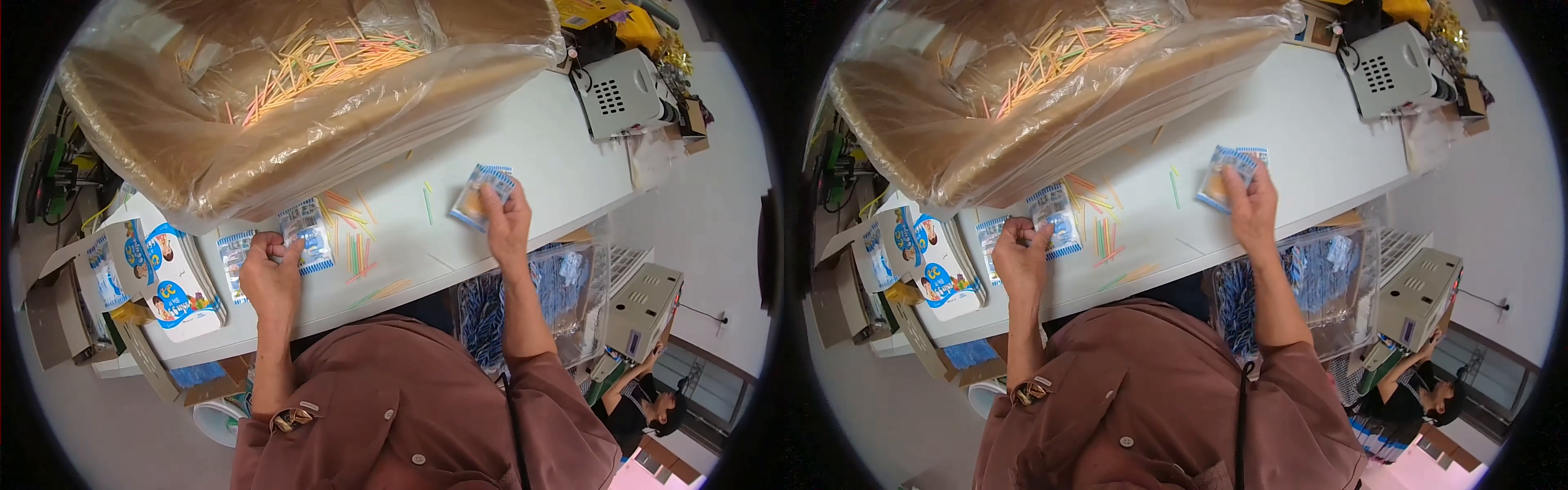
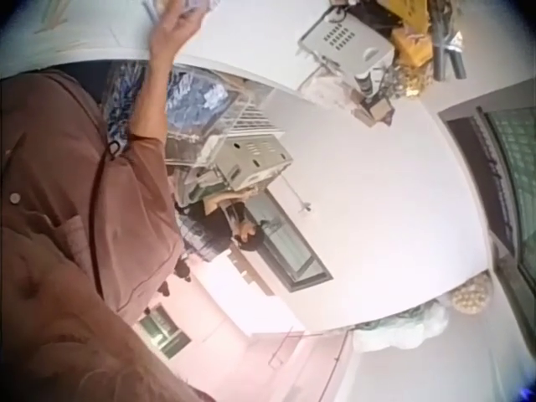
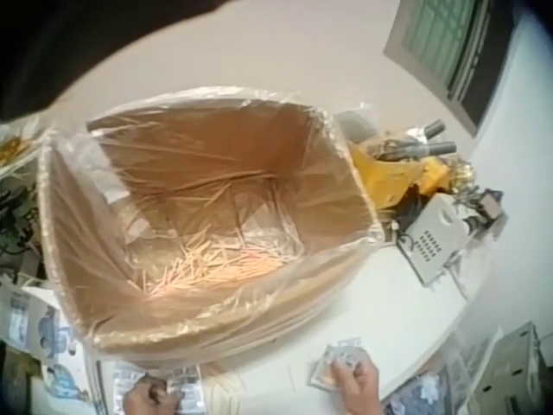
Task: The person is picking up several small orange sticks from a large bin and placing them into small blue and white paper packets on the desk.
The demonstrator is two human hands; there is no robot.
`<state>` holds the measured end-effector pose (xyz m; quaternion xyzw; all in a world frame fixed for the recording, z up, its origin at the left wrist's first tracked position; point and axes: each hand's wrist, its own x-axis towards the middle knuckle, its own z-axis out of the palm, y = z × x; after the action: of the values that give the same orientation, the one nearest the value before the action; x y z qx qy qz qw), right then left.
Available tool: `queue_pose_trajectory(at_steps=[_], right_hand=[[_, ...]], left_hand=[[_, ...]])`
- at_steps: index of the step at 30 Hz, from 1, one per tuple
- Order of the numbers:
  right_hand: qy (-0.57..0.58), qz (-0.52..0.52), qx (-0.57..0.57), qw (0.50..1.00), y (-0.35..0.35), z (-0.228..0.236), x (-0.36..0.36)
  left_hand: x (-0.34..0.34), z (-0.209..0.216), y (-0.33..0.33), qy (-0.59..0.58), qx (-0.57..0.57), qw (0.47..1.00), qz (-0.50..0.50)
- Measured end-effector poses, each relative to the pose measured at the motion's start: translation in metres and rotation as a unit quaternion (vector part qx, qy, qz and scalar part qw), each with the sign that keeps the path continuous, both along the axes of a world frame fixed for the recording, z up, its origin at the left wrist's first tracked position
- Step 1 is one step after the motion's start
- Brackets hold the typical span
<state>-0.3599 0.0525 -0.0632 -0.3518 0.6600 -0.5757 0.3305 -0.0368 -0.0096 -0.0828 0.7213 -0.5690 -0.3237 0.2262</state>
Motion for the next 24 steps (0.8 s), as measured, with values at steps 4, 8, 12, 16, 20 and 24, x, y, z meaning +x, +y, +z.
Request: queue_pose_trajectory(at_steps=[4, 8, 12, 16, 20, 24], right_hand=[[0.084, 0.032, 0.07, 0.993, -0.002, -0.015, -0.045], [0.464, -0.017, 0.116, 0.878, -0.008, -0.033, -0.05], [0.52, -0.096, 0.046, 0.848, -0.009, -0.007, -0.053], [0.332, -0.067, -0.111, 0.934, -0.061, 0.089, -0.047], [0.48, 0.265, -0.105, 0.83, -0.153, 0.183, -0.019], [0.562, 0.481, 0.048, 0.671, -0.273, 0.166, 0.006]], left_hand=[[0.004, -0.016, 0.005, 0.049, -0.078, 0.996, 0.003], [0.0, -0.001, 0.007, 0.027, -0.092, 0.995, -0.017], [0.009, -0.006, 0.014, 0.066, -0.103, 0.992, -0.021], [0.017, -0.007, 0.021, 0.178, -0.09, 0.98, -0.02], [0.017, 0.005, 0.016, 0.207, -0.096, 0.971, -0.072], [0.018, 0.03, 0.003, 0.212, -0.112, 0.964, -0.113]])
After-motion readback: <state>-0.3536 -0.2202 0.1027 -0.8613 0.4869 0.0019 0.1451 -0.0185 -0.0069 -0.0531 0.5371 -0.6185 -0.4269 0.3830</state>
